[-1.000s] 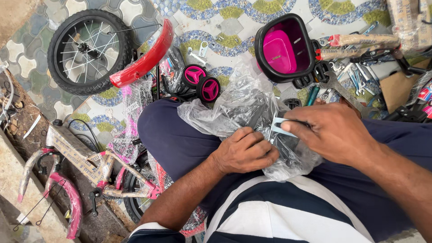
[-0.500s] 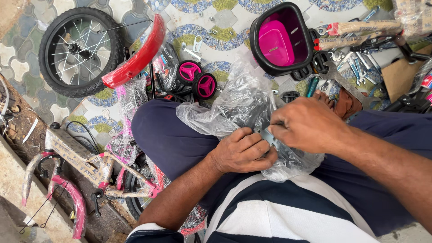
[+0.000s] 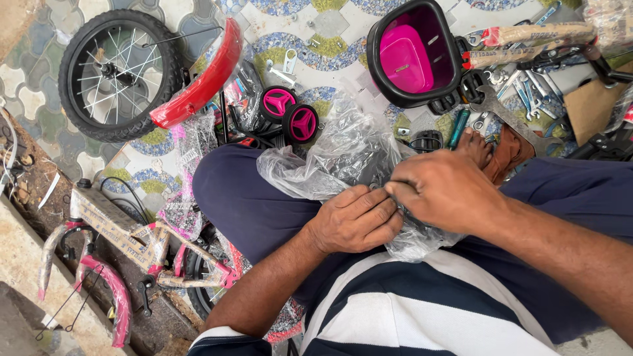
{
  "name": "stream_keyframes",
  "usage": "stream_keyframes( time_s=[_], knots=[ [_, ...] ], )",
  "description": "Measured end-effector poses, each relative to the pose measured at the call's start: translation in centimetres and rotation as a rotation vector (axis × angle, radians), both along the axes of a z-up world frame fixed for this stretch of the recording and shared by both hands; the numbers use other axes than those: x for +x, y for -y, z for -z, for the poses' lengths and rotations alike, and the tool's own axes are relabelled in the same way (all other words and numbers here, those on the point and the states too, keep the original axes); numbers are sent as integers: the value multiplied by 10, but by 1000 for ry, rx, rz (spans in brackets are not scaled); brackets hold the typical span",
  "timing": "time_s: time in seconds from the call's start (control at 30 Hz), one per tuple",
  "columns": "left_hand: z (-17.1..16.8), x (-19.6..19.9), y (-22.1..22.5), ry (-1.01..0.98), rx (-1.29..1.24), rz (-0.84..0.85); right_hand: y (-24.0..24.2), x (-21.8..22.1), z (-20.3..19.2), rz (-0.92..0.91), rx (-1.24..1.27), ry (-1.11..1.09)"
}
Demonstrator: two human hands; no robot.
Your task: The person assembles parts of a child's bicycle on the floor, handling a pink seat, plastic components, and small metal parts by hand and using a screwdriver to remove plastic wrap and tighten fasteners.
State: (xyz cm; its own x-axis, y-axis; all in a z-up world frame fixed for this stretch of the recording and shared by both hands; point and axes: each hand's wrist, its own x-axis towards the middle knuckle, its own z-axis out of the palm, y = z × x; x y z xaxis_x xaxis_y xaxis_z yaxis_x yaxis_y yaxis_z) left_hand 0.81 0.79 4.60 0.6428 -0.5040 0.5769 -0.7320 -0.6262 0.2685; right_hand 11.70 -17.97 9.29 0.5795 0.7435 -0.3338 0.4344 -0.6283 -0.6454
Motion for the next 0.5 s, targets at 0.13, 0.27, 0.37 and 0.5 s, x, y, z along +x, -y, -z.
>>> stream_keyframes(
  time_s=[0.13,0.27,0.37,0.5],
  knots=[
    [6,2,-2,-8,-44,29,35,1,18,558,91,-578],
    [10,1,0,-36,-73,13,71,-7,25,788,574,-845],
    [13,2,1,-38,-70,13,80,-36,28,788,682,-925],
    [11,2,3,-50,-70,24,72,-57,43,776,631,-795]
  ],
)
